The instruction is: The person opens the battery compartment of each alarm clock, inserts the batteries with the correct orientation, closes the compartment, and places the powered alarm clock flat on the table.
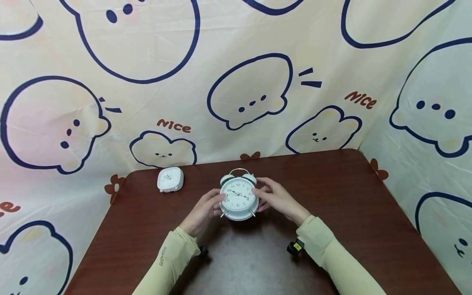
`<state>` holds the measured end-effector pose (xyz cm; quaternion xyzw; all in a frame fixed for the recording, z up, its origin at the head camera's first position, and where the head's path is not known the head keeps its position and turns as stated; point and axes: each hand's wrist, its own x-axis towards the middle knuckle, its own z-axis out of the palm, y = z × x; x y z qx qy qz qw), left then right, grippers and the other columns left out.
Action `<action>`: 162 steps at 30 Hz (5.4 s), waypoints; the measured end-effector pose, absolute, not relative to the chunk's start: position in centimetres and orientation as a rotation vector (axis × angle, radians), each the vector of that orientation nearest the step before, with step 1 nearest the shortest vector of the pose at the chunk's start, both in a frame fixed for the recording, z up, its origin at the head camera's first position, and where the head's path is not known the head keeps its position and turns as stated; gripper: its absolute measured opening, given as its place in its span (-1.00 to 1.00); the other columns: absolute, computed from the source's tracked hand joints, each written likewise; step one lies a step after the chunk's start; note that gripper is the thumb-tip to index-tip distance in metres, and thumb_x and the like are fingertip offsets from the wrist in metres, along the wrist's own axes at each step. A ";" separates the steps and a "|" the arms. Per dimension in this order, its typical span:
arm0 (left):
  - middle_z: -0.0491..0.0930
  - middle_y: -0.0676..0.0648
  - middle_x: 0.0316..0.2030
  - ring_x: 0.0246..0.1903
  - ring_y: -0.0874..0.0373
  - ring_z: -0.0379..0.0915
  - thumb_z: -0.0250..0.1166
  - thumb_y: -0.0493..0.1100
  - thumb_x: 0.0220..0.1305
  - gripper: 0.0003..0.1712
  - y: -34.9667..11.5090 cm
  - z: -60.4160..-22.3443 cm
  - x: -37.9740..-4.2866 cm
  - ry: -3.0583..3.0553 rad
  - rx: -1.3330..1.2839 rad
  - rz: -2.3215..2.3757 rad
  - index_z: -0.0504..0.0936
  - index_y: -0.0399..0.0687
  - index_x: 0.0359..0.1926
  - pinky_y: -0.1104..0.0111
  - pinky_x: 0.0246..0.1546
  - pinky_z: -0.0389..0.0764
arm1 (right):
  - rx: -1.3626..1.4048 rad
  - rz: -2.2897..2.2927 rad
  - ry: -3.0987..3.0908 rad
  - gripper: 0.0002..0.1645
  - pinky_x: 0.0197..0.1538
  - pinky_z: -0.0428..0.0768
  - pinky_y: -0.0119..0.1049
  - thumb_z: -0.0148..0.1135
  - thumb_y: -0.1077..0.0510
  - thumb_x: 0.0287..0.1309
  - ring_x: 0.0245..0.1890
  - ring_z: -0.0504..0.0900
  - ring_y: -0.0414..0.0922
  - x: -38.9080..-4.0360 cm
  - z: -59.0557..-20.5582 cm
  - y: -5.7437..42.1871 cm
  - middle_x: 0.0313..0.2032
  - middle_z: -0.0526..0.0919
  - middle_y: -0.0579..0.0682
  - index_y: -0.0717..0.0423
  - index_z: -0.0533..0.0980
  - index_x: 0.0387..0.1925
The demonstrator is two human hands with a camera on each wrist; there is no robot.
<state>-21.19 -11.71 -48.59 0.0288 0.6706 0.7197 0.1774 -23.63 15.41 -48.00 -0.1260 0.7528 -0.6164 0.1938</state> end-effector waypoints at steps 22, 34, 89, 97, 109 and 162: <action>0.57 -0.16 0.16 -0.06 0.17 0.59 0.36 -0.28 0.33 -0.32 -12.4 -48.9 -21.0 1.923 0.247 2.046 0.32 -0.14 0.41 0.33 -0.03 0.64 | -0.478 -1.790 2.172 -0.14 -0.03 0.75 -0.10 0.40 0.18 0.31 -0.12 0.72 -0.05 -23.3 -47.9 15.4 0.14 0.54 0.36 0.24 0.21 0.52; 0.56 -0.18 0.24 0.13 0.04 0.53 0.47 -0.36 0.22 -0.17 -13.1 -49.6 -21.1 2.004 0.471 2.014 0.31 0.01 0.45 0.20 0.16 0.60 | -0.504 -1.730 2.253 -0.06 -0.11 0.70 -0.28 0.54 0.18 0.15 -0.08 0.73 -0.02 -23.4 -48.2 15.4 0.18 0.57 0.23 0.09 0.29 0.50; 0.37 -0.27 0.26 0.02 0.16 0.52 0.28 -0.17 0.46 -0.22 -12.2 -49.2 -20.2 1.854 0.288 2.023 0.15 -0.17 0.56 0.25 0.06 0.69 | -0.433 -1.785 2.200 -0.05 -0.12 0.75 0.11 0.43 0.12 0.29 -0.19 0.76 -0.01 -23.2 -47.3 15.4 0.02 0.60 0.33 0.25 0.17 0.55; 0.31 -0.31 0.34 0.19 -0.09 0.54 0.39 -0.14 0.39 -0.18 -10.0 -49.0 -18.7 2.144 0.191 1.941 0.20 -0.13 0.53 0.14 0.09 0.68 | -0.367 -1.714 2.392 -0.02 -0.20 0.76 0.11 0.53 0.07 0.18 -0.30 0.79 -0.06 -23.1 -46.5 15.1 -0.02 0.64 0.26 0.21 0.25 0.52; 0.49 -0.17 0.18 0.07 0.01 0.50 0.59 0.22 0.06 0.14 -6.7 -48.2 -17.3 2.622 0.106 1.677 0.19 -0.21 0.45 0.11 0.08 0.53 | -0.515 -1.330 2.914 0.07 -0.44 0.59 -0.35 0.61 -0.10 0.01 -0.46 0.58 -0.21 -21.2 -44.8 12.5 -0.30 0.72 -0.02 0.26 0.35 0.45; 0.32 -0.32 0.39 0.10 0.15 0.59 0.10 0.10 0.59 -0.24 -11.7 -48.0 -18.5 1.782 0.450 2.048 0.12 -0.19 0.57 -0.03 0.27 0.56 | -1.005 -1.578 2.606 0.52 0.12 0.69 -0.01 0.77 -0.10 -0.23 0.27 0.52 0.00 -20.9 -45.9 14.0 0.43 0.28 -0.04 -0.33 -0.04 0.64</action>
